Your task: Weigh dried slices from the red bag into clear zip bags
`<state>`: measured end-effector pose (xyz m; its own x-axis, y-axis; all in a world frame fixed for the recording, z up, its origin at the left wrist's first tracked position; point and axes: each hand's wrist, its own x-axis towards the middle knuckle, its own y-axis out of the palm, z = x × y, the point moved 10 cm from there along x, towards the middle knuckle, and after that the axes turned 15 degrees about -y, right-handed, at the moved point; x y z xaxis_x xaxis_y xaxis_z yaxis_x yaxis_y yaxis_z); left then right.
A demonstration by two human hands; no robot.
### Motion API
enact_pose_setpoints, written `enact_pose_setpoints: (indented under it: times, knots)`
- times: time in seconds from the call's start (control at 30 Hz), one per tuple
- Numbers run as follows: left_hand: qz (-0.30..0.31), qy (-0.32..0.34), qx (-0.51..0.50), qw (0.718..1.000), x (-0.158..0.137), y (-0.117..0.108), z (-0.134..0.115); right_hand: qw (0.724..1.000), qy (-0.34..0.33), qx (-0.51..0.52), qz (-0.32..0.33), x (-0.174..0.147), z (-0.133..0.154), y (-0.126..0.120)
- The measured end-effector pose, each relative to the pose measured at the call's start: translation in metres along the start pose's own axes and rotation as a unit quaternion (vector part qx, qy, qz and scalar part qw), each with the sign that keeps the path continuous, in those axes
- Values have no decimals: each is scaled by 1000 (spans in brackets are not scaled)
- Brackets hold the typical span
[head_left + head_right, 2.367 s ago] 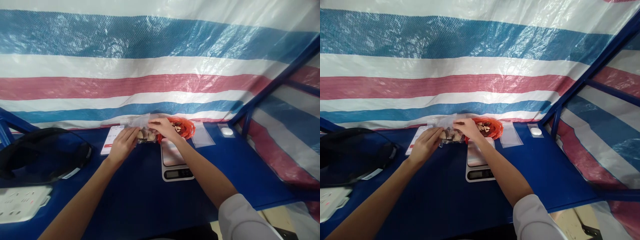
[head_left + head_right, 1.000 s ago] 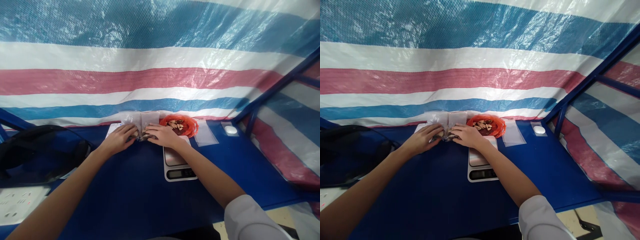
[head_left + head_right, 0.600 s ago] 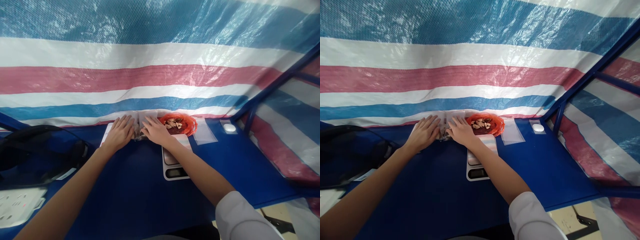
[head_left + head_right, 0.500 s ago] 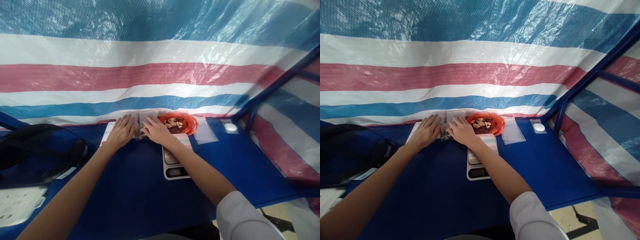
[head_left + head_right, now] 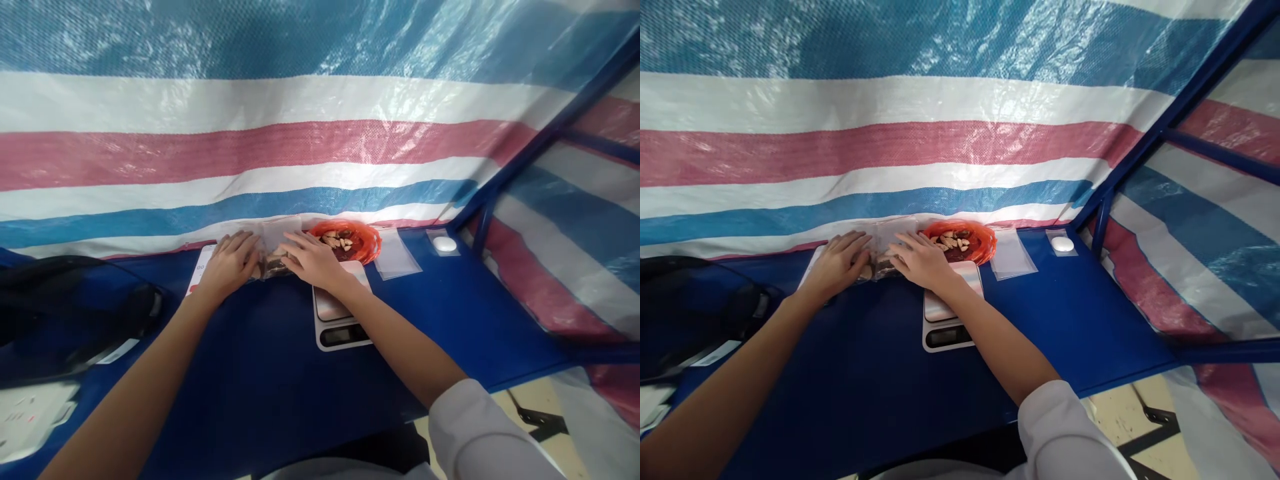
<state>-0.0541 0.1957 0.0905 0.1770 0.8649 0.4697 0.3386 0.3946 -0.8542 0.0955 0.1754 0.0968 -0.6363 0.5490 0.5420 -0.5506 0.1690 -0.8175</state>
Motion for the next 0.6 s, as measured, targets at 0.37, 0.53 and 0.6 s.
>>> enact_pose_setpoints:
  times: [0.37, 0.53, 0.6]
  knots:
    - [-101, 5, -72, 992, -51, -31, -74, 990, 95, -10, -103, -133, -33, -70]
    - [-80, -3, -71, 994, -77, -12, -104, 982, 160, -48, -83, -189, -56, -88]
    - [-62, -12, -63, 996, -80, -2, -107, 982, 167, -68, -57, -202, -64, -88]
